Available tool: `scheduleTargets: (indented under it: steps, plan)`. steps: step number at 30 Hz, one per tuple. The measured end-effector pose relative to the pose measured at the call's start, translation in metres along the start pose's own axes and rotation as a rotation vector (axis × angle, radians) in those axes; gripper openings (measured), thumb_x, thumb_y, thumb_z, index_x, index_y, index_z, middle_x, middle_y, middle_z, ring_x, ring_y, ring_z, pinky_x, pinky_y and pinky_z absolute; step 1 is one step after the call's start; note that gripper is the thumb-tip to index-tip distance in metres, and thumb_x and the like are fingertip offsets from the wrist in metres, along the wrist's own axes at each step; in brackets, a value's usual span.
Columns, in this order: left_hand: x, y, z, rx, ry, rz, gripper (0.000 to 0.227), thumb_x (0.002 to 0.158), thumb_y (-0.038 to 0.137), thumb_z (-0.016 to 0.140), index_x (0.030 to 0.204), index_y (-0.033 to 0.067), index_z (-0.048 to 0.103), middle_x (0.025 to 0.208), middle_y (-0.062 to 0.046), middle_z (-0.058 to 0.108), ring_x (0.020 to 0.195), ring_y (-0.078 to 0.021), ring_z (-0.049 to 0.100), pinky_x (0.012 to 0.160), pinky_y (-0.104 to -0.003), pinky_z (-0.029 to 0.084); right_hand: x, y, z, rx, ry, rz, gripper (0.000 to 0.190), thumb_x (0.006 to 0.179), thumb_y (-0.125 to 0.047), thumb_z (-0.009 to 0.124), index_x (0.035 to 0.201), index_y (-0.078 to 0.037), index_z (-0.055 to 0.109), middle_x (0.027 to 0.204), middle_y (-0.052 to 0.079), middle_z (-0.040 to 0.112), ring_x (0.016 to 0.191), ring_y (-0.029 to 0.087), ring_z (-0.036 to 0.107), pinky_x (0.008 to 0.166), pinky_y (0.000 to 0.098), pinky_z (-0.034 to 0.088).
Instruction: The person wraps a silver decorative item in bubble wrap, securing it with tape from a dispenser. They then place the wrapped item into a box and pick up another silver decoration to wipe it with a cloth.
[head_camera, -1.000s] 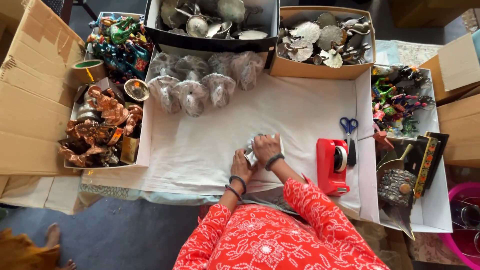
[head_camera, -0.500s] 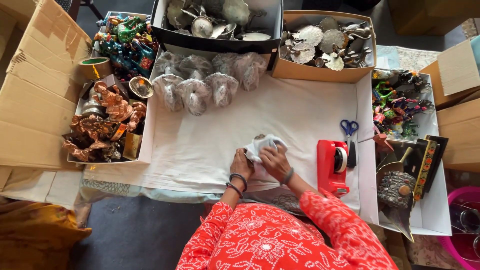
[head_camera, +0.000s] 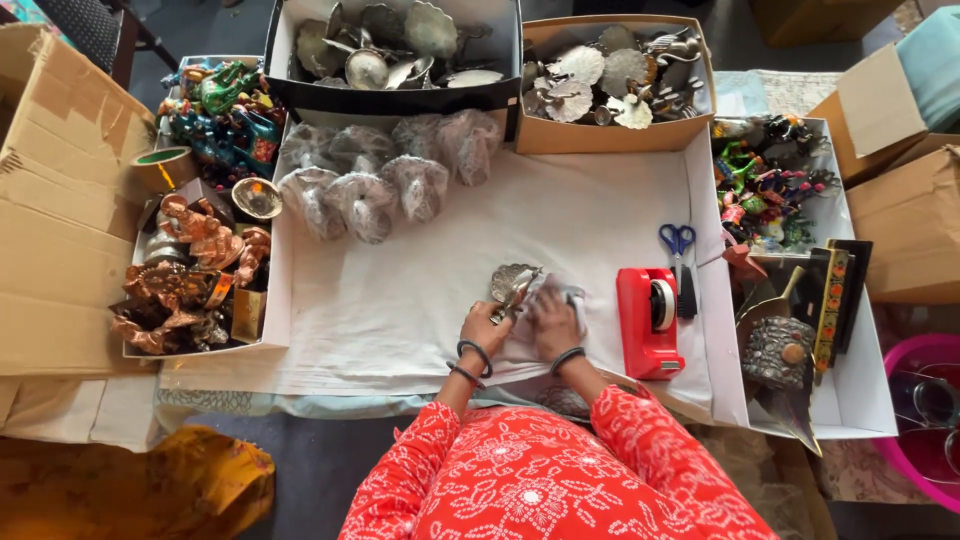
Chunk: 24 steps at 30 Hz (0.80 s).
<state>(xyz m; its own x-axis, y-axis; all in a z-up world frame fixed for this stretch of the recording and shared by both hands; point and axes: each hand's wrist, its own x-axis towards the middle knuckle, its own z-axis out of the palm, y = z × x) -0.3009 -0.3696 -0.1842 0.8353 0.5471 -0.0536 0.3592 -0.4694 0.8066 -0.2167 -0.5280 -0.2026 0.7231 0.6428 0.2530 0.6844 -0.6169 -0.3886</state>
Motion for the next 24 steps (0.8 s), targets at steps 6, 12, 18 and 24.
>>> scheduleTargets:
  steps: [6, 12, 18, 24]
  plan:
    - [0.013, -0.011, -0.004, 0.128, -0.19, -0.001, 0.044, 0.079, 0.036, 0.069, 0.114, 0.0105, 0.078, 0.106, -0.016, 0.067, 0.101, -0.0337, 0.067, 0.089, -0.044, 0.054, 0.006, 0.023, 0.029, 0.046, -0.066, -0.077, 0.039, 0.095, -0.018, 0.059, 0.134, -0.016, 0.062, 0.153, 0.002, 0.052, 0.156, 0.025, 0.033, 0.123, 0.0482, 0.03]
    - [0.02, -0.036, 0.015, 0.115, -0.176, 0.054, 0.044, 0.076, 0.028, 0.068, 0.113, 0.0063, 0.077, 0.107, -0.018, 0.066, 0.102, -0.0352, 0.066, 0.091, -0.043, 0.054, 0.062, 0.021, 0.015, 0.023, -0.12, -0.175, 0.06, 0.087, -0.015, 0.058, 0.147, -0.013, 0.054, 0.157, 0.007, 0.045, 0.149, 0.029, 0.029, 0.12, 0.0499, 0.025]
    - [0.014, -0.021, 0.015, 0.111, -0.13, 0.009, 0.038, 0.081, 0.025, 0.068, 0.112, 0.005, 0.076, 0.11, -0.019, 0.061, 0.102, -0.037, 0.064, 0.09, -0.045, 0.053, -0.002, 0.034, 0.038, 0.144, -0.081, -0.176, 0.041, 0.097, -0.011, 0.055, 0.137, -0.011, 0.062, 0.152, 0.006, 0.055, 0.15, 0.024, 0.043, 0.123, 0.0389, 0.037]
    - [0.014, -0.024, 0.018, 0.18, -0.136, 0.022, 0.031, 0.085, 0.026, 0.067, 0.107, 0.0055, 0.076, 0.111, -0.018, 0.061, 0.1, -0.037, 0.065, 0.09, -0.046, 0.054, 0.001, 0.045, 0.028, 0.095, -0.133, -0.192, 0.046, 0.086, -0.007, 0.057, 0.131, -0.006, 0.066, 0.148, 0.01, 0.057, 0.144, 0.027, 0.045, 0.116, 0.0394, 0.039]
